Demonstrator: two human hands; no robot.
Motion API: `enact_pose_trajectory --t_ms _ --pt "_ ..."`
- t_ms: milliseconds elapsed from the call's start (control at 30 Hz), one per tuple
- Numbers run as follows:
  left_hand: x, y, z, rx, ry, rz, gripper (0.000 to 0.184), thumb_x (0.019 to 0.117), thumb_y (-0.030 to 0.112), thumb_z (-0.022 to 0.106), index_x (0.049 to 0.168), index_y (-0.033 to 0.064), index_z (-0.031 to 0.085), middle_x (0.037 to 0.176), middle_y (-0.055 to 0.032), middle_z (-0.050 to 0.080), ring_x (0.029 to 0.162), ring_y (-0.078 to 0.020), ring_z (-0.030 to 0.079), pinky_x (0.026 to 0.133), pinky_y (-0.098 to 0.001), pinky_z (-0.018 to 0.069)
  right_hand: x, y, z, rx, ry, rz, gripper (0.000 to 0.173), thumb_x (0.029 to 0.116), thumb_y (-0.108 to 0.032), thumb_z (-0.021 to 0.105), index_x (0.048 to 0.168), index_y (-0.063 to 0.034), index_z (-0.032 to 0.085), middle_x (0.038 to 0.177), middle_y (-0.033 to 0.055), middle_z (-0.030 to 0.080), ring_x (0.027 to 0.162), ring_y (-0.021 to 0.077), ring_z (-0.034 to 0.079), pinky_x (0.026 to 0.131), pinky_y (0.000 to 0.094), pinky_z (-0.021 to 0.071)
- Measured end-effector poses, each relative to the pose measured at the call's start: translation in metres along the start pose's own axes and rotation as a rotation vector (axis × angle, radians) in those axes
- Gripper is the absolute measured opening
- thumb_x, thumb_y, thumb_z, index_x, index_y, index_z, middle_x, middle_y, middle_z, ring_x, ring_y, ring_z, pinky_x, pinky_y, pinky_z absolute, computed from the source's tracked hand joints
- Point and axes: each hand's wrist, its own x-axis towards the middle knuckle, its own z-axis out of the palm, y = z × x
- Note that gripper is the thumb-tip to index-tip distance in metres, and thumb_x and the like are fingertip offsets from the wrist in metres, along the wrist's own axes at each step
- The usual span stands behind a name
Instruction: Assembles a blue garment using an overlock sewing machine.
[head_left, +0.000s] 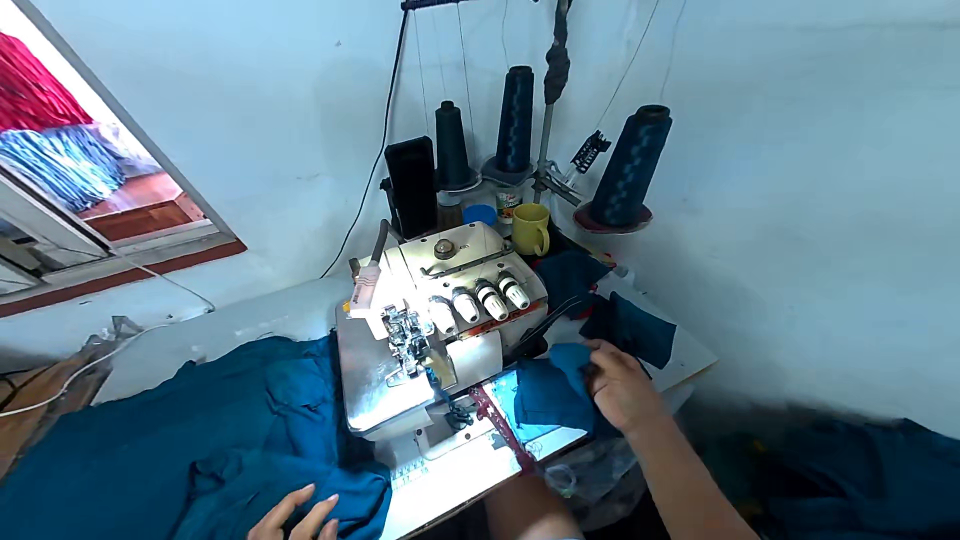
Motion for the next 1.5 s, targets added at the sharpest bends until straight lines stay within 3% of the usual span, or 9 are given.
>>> enact_pose_trajectory --t_ms 167,300,433,567,800,1033,1167,1300,1500 --pt "0.042 0.046 0.026 -0.53 -0.123 -0.04 0.018 0.106 0.02 0.053 0.113 0.0129 0.069 0.11 0.0015 0.069 0.106 -0.0039 0.065 0.093 -0.0237 0.0551 -0.042 -0.029 0.049 0.474 -0.156 0.084 0.044 0.1084 -0.014 0.023 0.101 -0.015 0.067 0.09 0.0003 0.072 0.084 0.0088 0.07 0.078 0.0293 0.0602" --pt "0.07 0.09 0.043 -0.794 -0.16 0.012 0.032 0.1053 0.026 0.057 0.13 0.009 0.067 0.12 -0.0069 0.066 0.102 -0.0103 0.067 0.09 -0.0278 0.0586 -0.087 -0.018 0.099 0.613 -0.352 0.186 0.031 0.1031 -0.006 0.037 0.097 -0.0088 0.067 0.093 0.0072 0.072 0.088 0.0141 0.071 0.083 0.0322 0.0598" --pt "0.069 0.097 0.039 -0.729 -0.127 0.001 0.047 0.0998 0.03 0.065 0.138 0.0026 0.061 0.133 -0.0122 0.065 0.125 -0.0177 0.06 0.108 -0.0357 0.0494 -0.111 0.015 0.126 0.555 -0.413 0.093 0.016 0.0949 0.002 0.055 0.094 -0.0085 0.068 0.09 0.0021 0.069 0.082 0.0085 0.068 0.077 0.0268 0.0598" --pt "0.054 0.09 0.036 -0.846 -0.073 -0.128 0.056 0.0972 0.01 0.066 0.147 -0.005 0.045 0.136 -0.0135 0.063 0.124 -0.0204 0.063 0.108 -0.0381 0.0522 -0.124 0.035 0.136 0.459 -0.478 0.013 0.016 0.0919 0.002 0.057 0.095 -0.0071 0.069 0.09 0.0006 0.07 0.083 0.0077 0.067 0.077 0.027 0.0587" --pt "0.036 0.079 0.025 -0.981 0.008 -0.523 0.009 0.0926 0.004 0.067 0.095 -0.0021 0.072 0.125 -0.0164 0.065 0.107 -0.0169 0.066 0.087 -0.0268 0.0578 -0.133 0.037 0.143 0.387 -0.525 0.112 0.012 0.0938 0.0 0.054 0.094 -0.003 0.066 0.09 0.0059 0.069 0.077 0.0112 0.067 0.073 0.0278 0.0587" --pt "0.045 0.063 -0.012 -1.44 -0.109 -0.897 0.023 0.1063 0.012 0.036 0.099 0.0075 0.058 0.085 -0.0048 0.066 0.075 -0.0116 0.067 0.072 -0.0288 0.0592 -0.111 0.024 0.121 0.451 -0.787 0.5 0.024 0.1036 -0.012 0.037 0.099 -0.0098 0.06 0.09 0.0047 0.071 0.084 0.0135 0.071 0.079 0.0321 0.0593" --pt "0.041 0.041 -0.026 -1.454 -0.428 -0.811 0.015 0.1034 0.02 0.053 0.098 0.0135 0.065 0.078 0.0006 0.066 0.066 -0.0051 0.065 0.06 -0.0213 0.056 -0.1 0.036 0.102 0.469 -1.247 0.606 0.037 0.1025 -0.048 0.056 0.119 -0.0159 0.063 0.103 0.0033 0.073 0.093 0.01 0.071 0.082 0.0281 0.0581" --pt "0.04 0.023 -0.041 -1.344 -0.614 -0.633 0.008 0.1015 0.022 0.06 0.1 0.0179 0.067 0.082 0.0078 0.066 0.073 0.0013 0.063 0.067 -0.0165 0.0524 -0.096 0.032 0.092 0.323 -1.299 0.425 0.032 0.0977 -0.013 0.062 0.129 -0.0182 0.061 0.092 -0.0029 0.074 0.08 0.0026 0.069 0.071 0.0217 0.0567" --pt "0.032 0.005 -0.054 -1.119 -0.579 -0.428 0.024 0.0967 0.02 0.069 0.121 0.0189 0.067 0.089 0.0108 0.069 0.08 0.0037 0.063 0.074 -0.0148 0.0524 -0.086 0.028 0.081 0.191 -1.112 0.113 0.016 0.0976 -0.016 0.066 0.11 -0.0172 0.075 0.101 -0.0071 0.073 0.092 -0.0003 0.067 0.082 0.0193 0.0557"
